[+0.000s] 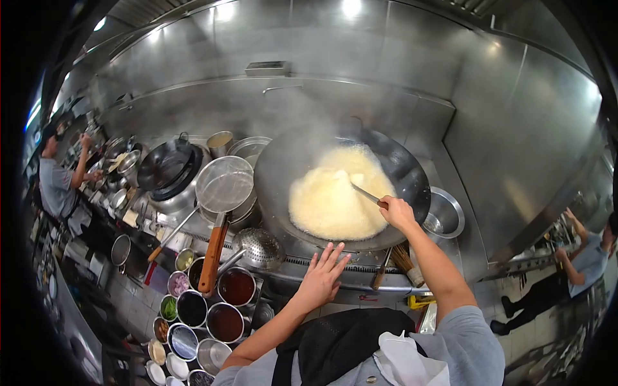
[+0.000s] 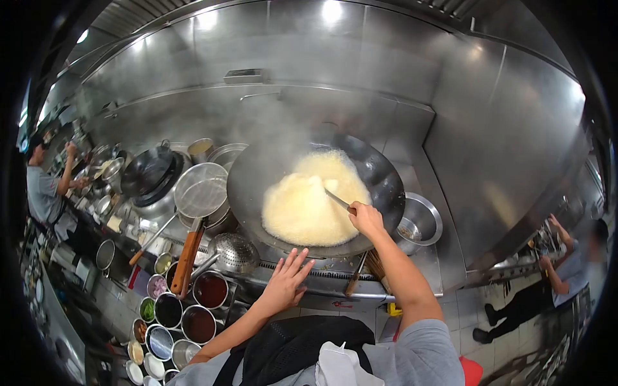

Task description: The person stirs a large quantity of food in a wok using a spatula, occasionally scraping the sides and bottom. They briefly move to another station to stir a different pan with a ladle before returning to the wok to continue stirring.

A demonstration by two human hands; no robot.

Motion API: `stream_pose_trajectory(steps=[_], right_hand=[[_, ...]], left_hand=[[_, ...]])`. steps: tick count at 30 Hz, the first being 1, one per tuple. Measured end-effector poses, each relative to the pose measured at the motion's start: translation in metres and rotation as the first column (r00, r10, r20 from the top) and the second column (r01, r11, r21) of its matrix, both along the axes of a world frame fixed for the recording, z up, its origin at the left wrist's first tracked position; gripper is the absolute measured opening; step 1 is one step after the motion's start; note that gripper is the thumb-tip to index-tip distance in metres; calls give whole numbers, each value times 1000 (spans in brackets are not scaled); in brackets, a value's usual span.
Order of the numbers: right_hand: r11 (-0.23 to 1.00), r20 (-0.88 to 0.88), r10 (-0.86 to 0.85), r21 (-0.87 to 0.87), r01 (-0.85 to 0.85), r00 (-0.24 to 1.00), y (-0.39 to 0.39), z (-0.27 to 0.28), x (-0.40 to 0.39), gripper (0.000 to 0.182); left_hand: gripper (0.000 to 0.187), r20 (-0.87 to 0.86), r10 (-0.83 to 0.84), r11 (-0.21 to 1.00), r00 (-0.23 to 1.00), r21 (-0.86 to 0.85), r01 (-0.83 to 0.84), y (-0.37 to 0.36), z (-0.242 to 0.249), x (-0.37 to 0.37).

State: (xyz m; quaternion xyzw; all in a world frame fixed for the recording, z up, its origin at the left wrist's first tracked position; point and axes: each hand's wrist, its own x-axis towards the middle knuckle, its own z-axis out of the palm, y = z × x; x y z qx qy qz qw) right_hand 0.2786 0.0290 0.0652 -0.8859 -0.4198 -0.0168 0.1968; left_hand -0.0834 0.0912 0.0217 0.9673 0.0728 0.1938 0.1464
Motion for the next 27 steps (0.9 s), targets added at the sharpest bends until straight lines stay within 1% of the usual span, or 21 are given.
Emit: stream_pose_trajectory(steps=[2, 3, 4, 6, 7, 8, 10, 11, 12, 14, 16, 18, 20, 21, 22, 23, 24, 26, 27], right_hand=[[997, -33, 71, 12, -70, 997, -28, 6, -4, 30], [996, -32, 86, 1, -86, 996, -39, 7, -5, 33], [998, -39, 68, 3, -68, 997, -51, 12, -10, 33], [994, -128, 112, 12, -111, 985, -77, 24, -26, 36], [994, -155, 108, -3, -110, 982, -88, 37, -40, 38], [996, -163, 89, -1, -90, 983, -99, 36, -42, 38], [977, -259, 207, 102, -187, 943, -119, 38, -52, 39], [983, -281, 185, 43, -181, 941, -130, 48, -58, 40], [986, -287, 166, 46, -160, 943, -141, 53, -60, 40], [979, -356, 198, 34, -199, 913, -163, 59, -60, 42], [978, -382, 204, 50, -201, 901, -189, 69, -54, 43], [976, -453, 215, 82, -200, 865, -218, 76, -43, 41], [980, -485, 199, 95, -175, 852, -250, 85, -33, 41], [981, -525, 186, 148, -126, 831, -266, 90, -29, 42], [977, -566, 176, 198, -74, 805, -282, 91, -24, 43], [963, -589, 188, 267, -31, 786, -296, 87, -19, 42], [963, -596, 185, 269, -22, 781, -311, 79, -14, 42], [965, -689, 2, 192, 180, 724, -333, 57, -7, 40], [950, -728, 2, 217, 227, 685, -336, 44, -15, 45]], left_hand=[[93, -6, -23, 1000, 1000, -3, 23, 3, -1, 0], [93, 1, -27, 1000, 1000, -7, 27, 4, -2, 1], [93, 7, -30, 999, 1000, -12, 31, 5, -2, 1], [91, 19, -46, 998, 999, -36, 46, 5, -2, 2], [88, 41, -42, 997, 998, -62, 44, 5, -1, 2], [88, 32, -61, 996, 998, -60, 63, 4, 0, 2], [87, 51, -41, 994, 998, -103, 46, 3, 2, 4], [87, 43, -61, 993, 997, -101, 65, 2, 1, 5], [86, 63, -51, 991, 997, -119, 59, 2, -1, 6], [85, 81, -59, 988, 995, -138, 69, 0, -4, 8], [83, 105, -22, 989, 994, -145, 37, -2, -5, 10], [82, 109, -25, 987, 994, -155, 42, -6, -4, 12], [81, 121, 18, 984, 992, -180, 4, -10, -4, 15], [80, 157, 19, 984, 987, -179, 10, -11, -4, 17], [80, 151, 9, 984, 989, -178, 18, -13, -6, 20], [80, 176, 36, 984, 984, -178, -4, -16, -9, 22], [79, 201, 64, 984, 978, -177, -28, -18, -11, 25], [79, 174, 93, 981, 980, -184, -61, -26, -8, 28], [79, 175, 119, 979, 977, -187, -86, -29, -10, 30]])
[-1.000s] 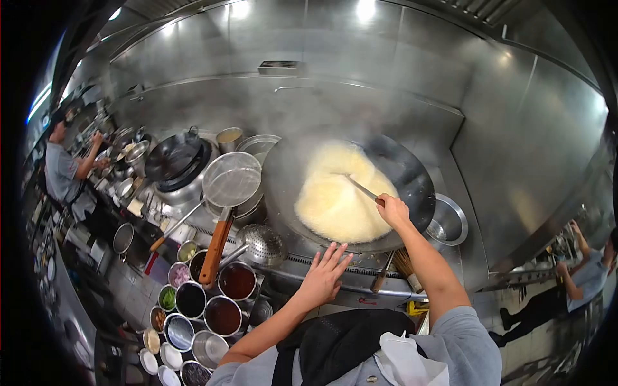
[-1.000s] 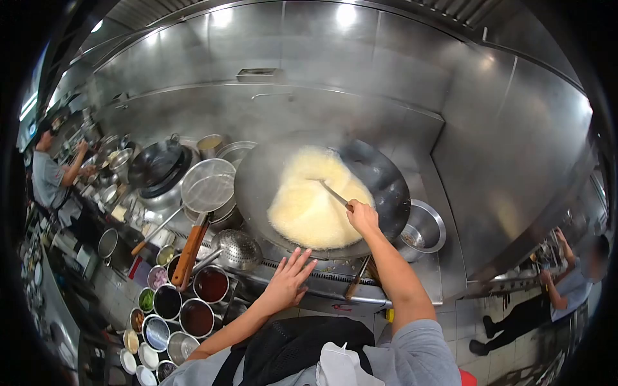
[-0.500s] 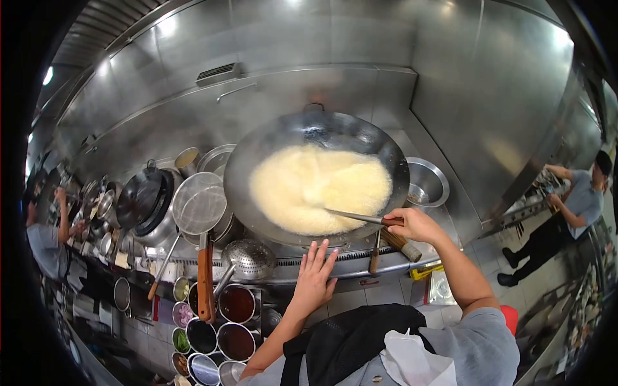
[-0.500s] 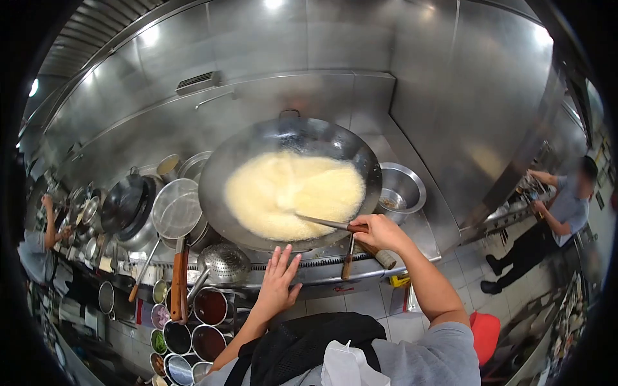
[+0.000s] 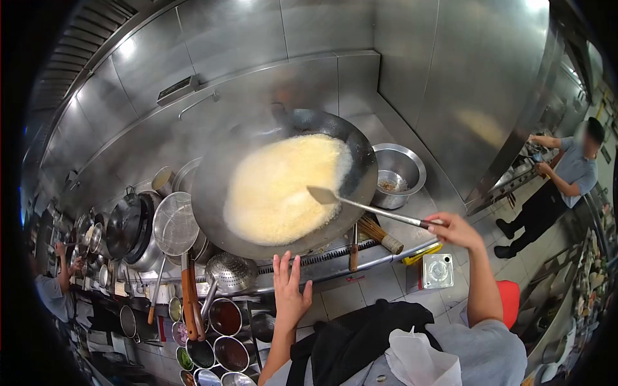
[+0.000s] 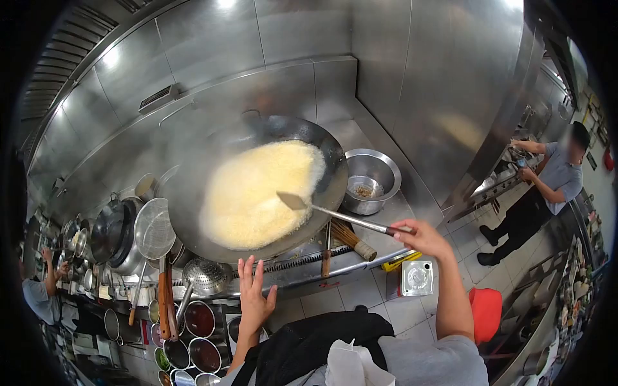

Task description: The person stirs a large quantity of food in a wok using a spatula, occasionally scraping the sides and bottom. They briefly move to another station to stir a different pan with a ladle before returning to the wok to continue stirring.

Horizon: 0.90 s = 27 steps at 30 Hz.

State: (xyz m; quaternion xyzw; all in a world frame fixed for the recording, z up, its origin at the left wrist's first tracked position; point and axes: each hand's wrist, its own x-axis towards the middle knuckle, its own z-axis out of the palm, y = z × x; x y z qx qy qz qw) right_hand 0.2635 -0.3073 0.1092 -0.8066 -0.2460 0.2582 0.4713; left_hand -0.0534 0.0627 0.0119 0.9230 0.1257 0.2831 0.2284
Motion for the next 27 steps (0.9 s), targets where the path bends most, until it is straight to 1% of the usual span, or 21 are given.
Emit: stream_pose_trajectory(steps=[1, 3, 4, 6, 7, 9, 10, 12, 13, 14, 15, 16, 17, 18, 19, 20, 21, 22, 23, 25, 27], right_hand=[[1000, -6, 3, 2, -3, 1000, -3, -15, -8, 45], [998, -284, -46, 35, 59, 958, -8, -47, -21, 50], [998, -283, -43, 36, 55, 958, -10, -67, -24, 50], [980, -465, 107, 199, -14, 879, -10, -102, -26, 46], [979, -472, 109, 203, -13, 875, -6, -101, -29, 46], [978, -507, 83, 208, 28, 858, 2, -101, -42, 38], [970, -488, 119, 241, 3, 864, 2, -106, -41, 36], [961, -510, 79, 266, 69, 857, 7, -139, -39, 37], [953, -528, 52, 280, 116, 847, 11, -141, -42, 39], [958, -561, 52, 261, 118, 826, 11, -143, -44, 44], [957, -556, 78, 274, 94, 828, 13, -143, -47, 47], [955, -548, 94, 284, 79, 831, 14, -146, -49, 49], [958, -545, 102, 279, 65, 832, 15, -154, -49, 42], [963, -513, 106, 265, 40, 852, 16, -148, -52, 42], [968, -501, 101, 250, 33, 859, 16, -147, -54, 42], [954, -468, 142, 301, 7, 872, 16, -158, -52, 45], [963, -416, 93, 270, 25, 904, 15, -155, -53, 47], [962, -352, 95, 272, 4, 931, 16, -161, -52, 44], [971, -310, 83, 238, -7, 947, 14, -156, -53, 43], [976, -288, 83, 215, -20, 954, 10, -146, -53, 42], [978, -273, 85, 208, -27, 958, 9, -136, -52, 42]], left_hand=[[79, 4, 27, 1000, 1000, -3, -27, -2, -1, 2], [79, 4, 48, 999, 999, 7, -48, -6, 0, 4], [80, 8, 64, 998, 998, 12, -64, -8, 0, 7], [80, 32, 88, 996, 996, 10, -88, -10, -4, 11], [80, 54, 105, 994, 993, 9, -105, -12, -6, 13], [80, 47, 109, 994, 993, 17, -110, -17, -8, 16], [80, 65, 125, 991, 990, 30, -127, -17, -9, 17], [79, 90, 144, 988, 986, 39, -148, -18, -12, 21], [79, 89, 118, 992, 989, 44, -122, -19, -13, 23], [78, 95, 141, 988, 985, 44, -146, -21, -14, 24], [77, 99, 159, 986, 982, 42, -164, -23, -14, 24], [81, 100, 168, 984, 981, 44, -173, -25, -14, 25], [80, 82, 177, 981, 981, 58, -182, -27, -14, 25], [81, 102, 159, 981, 982, 96, -169, -27, -16, 25], [81, 112, 153, 984, 982, 76, -162, -29, -18, 24], [81, 143, 123, 982, 982, 127, -141, -22, -29, 23], [81, 130, 119, 979, 984, 149, -138, -18, -37, 24], [80, 143, 108, 976, 984, 171, -132, -12, -44, 25], [76, 128, 123, 968, 984, 202, -147, -12, -43, 27], [77, 117, 144, 970, 983, 182, -163, -32, -19, 24], [74, 129, 142, 965, 981, 205, -166, -34, -15, 25]])
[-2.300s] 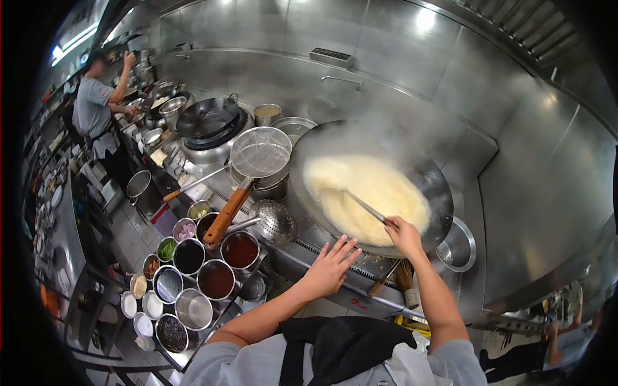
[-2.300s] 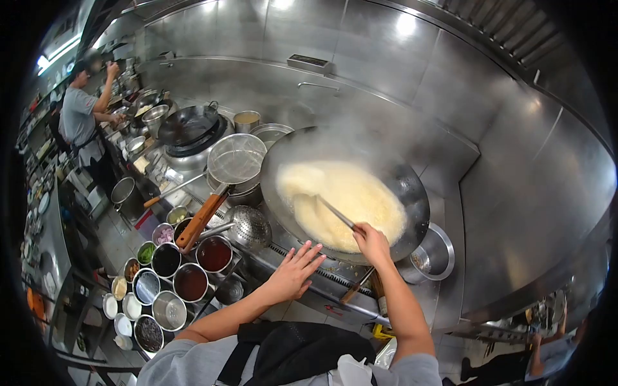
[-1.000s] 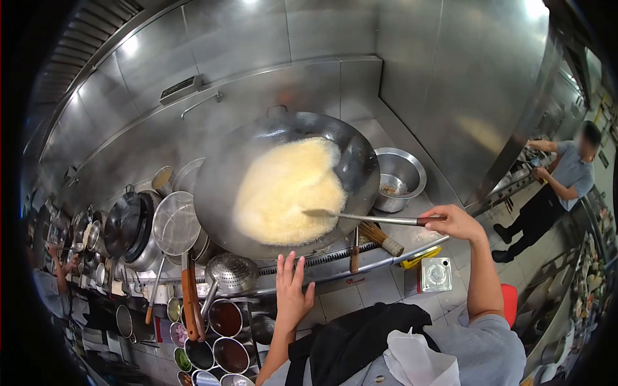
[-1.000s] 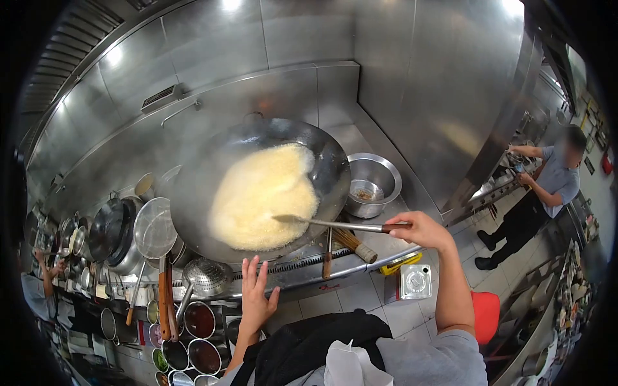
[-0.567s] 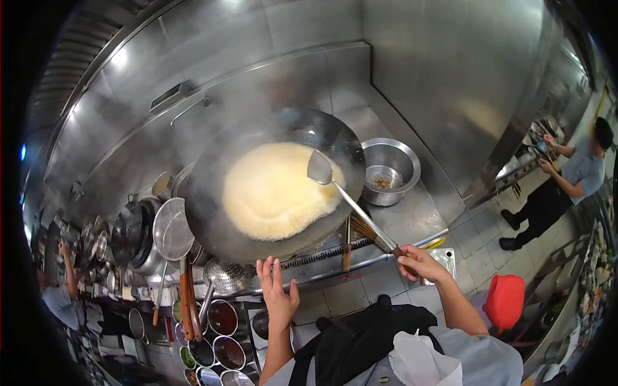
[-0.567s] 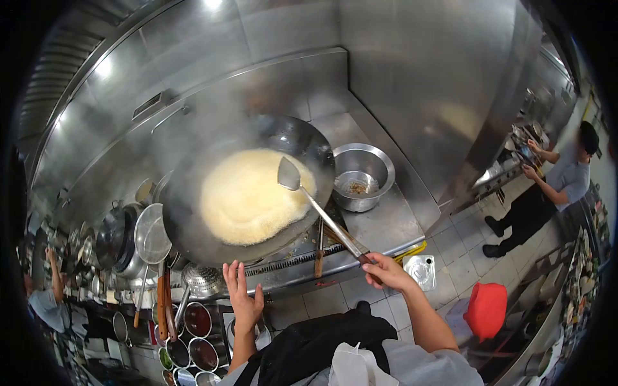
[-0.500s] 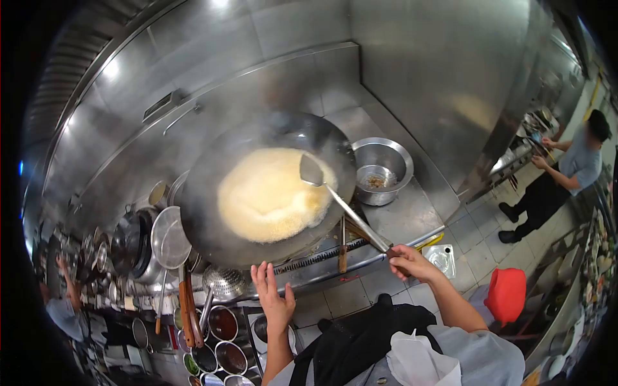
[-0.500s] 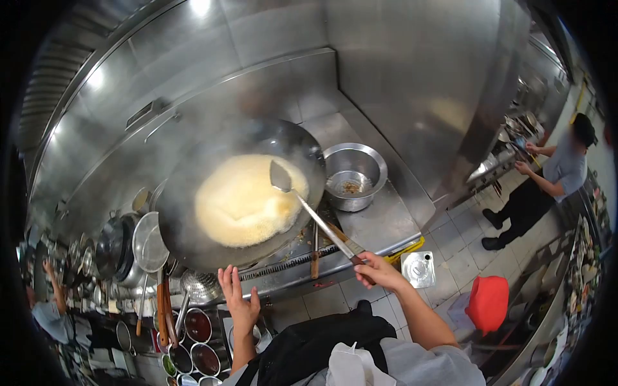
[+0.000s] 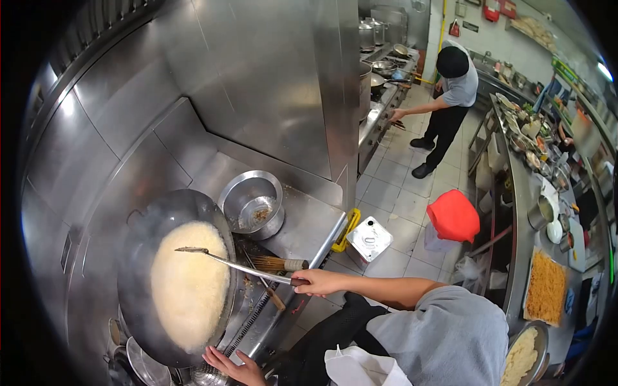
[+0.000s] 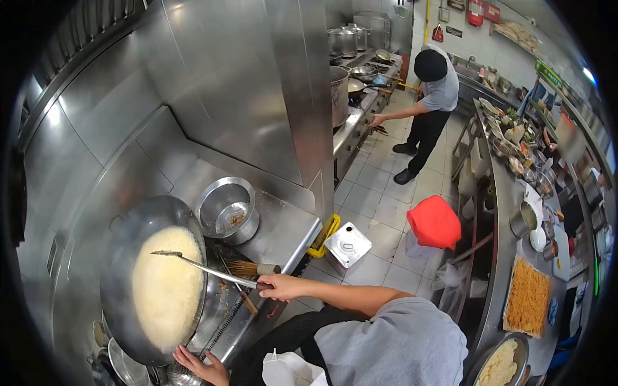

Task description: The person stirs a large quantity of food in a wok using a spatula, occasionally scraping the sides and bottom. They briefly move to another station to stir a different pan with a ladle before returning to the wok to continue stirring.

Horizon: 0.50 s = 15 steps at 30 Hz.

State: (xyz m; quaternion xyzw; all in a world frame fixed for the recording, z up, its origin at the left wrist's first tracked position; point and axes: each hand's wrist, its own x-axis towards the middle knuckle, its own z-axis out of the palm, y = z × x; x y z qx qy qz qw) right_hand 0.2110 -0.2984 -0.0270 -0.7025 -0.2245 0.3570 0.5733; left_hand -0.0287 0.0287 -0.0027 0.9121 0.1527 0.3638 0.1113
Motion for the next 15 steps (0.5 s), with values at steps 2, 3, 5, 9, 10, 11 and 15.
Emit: stream_pose_trajectory(steps=[2, 3, 5, 9, 10, 11, 15], right_hand=[[1000, 35, -5, -12, 6, 999, -5, 12, -1, 43], [998, 71, -16, -65, 21, 997, -6, 19, 0, 43], [993, 112, -32, -107, 44, 993, -8, 19, 6, 43], [994, 453, -44, -65, 83, 891, -6, 21, 8, 43], [992, 403, -30, -101, 77, 915, -7, 28, 8, 43], [993, 401, -34, -91, 77, 916, -4, 27, 7, 43], [989, 443, -1, -133, 67, 897, 1, 28, 8, 45]], left_hand=[[72, 28, -8, 1000, 1000, 19, 7, -1, -2, 2], [72, 23, 7, 999, 1000, 41, -8, 2, -6, 1], [73, 10, 14, 998, 1000, 69, -14, 9, -13, 0], [75, 12, 9, 998, 1000, 61, -10, 12, -16, -1], [75, 16, 4, 998, 1000, 65, -5, 15, -20, 0], [75, 26, -10, 998, 1000, 70, 9, 20, -22, -3], [76, 55, -46, 992, 997, 122, 39, 36, -43, 2]])
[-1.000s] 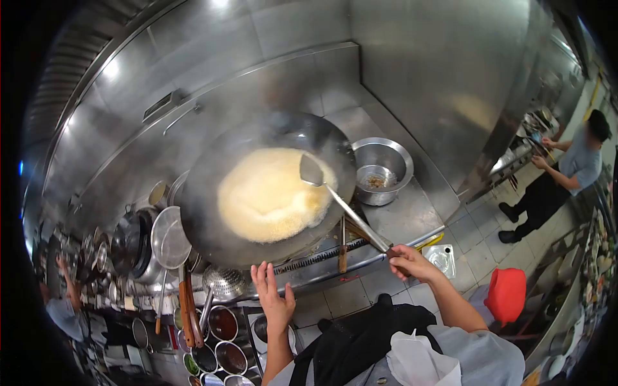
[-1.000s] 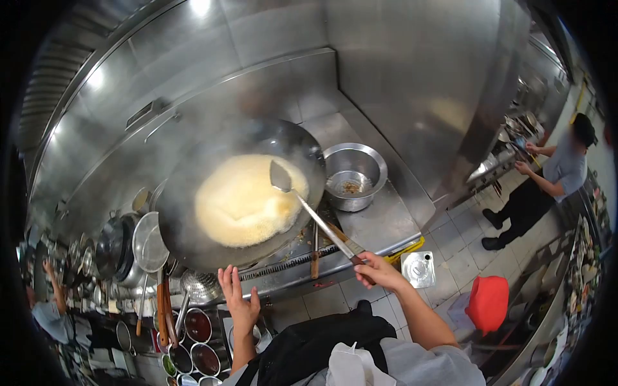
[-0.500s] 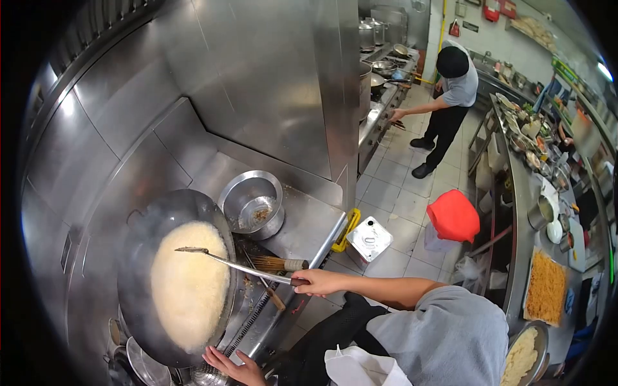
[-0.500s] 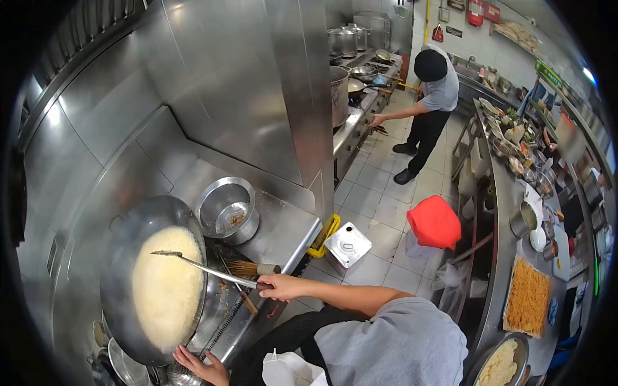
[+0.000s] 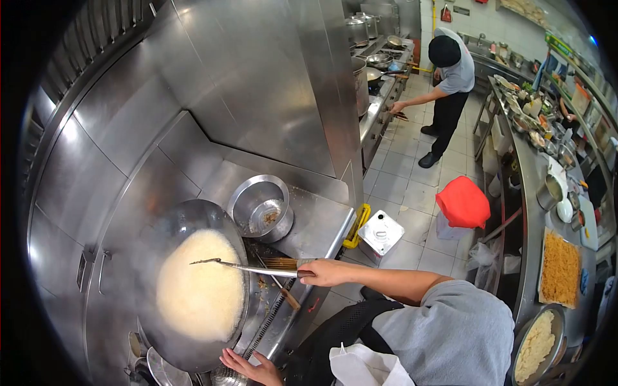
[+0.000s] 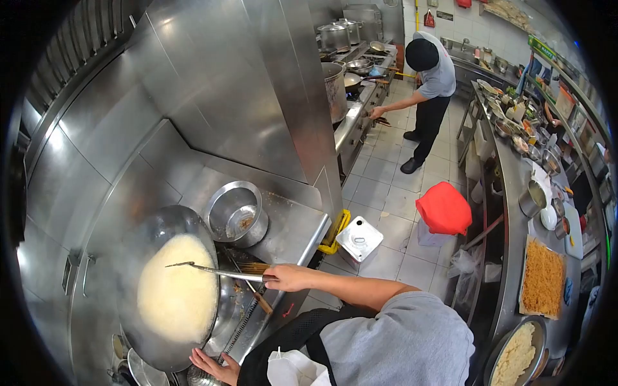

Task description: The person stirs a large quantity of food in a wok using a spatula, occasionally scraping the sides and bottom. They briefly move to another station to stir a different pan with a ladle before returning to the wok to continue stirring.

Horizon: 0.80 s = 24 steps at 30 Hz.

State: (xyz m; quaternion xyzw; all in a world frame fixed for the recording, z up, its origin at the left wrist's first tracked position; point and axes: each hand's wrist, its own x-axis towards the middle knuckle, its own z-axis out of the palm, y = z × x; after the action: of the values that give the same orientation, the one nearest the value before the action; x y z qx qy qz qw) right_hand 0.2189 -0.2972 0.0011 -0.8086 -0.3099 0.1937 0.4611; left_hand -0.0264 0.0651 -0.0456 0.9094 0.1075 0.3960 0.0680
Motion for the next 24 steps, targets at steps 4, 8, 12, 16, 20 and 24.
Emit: stream_pose_trajectory(steps=[4, 8, 12, 16, 20, 24], right_hand=[[999, 77, -10, -30, 12, 997, 4, -7, 1, 41], [998, 77, -55, 20, 54, 995, 7, -16, 0, 36], [998, 83, -42, 52, 38, 996, 6, -15, 1, 34], [998, 96, -53, 44, 49, 994, 7, -17, -1, 34], [998, 81, -54, 44, 51, 995, 10, -14, -4, 35], [998, 112, -54, 27, 52, 992, 8, -8, -1, 35]], left_hand=[[73, -4, -19, 998, 1000, 63, 20, 10, -5, 2], [78, -36, 19, 1000, 999, -11, -19, -23, 30, -5], [82, 10, 0, 996, 1000, -91, 1, -25, 28, -3], [84, 0, -14, 997, 1000, -80, 14, -15, 19, -6], [83, -87, 112, 990, 990, -74, -118, -13, 11, -9], [78, -30, 94, 995, 995, -29, -95, -19, 19, -4]])
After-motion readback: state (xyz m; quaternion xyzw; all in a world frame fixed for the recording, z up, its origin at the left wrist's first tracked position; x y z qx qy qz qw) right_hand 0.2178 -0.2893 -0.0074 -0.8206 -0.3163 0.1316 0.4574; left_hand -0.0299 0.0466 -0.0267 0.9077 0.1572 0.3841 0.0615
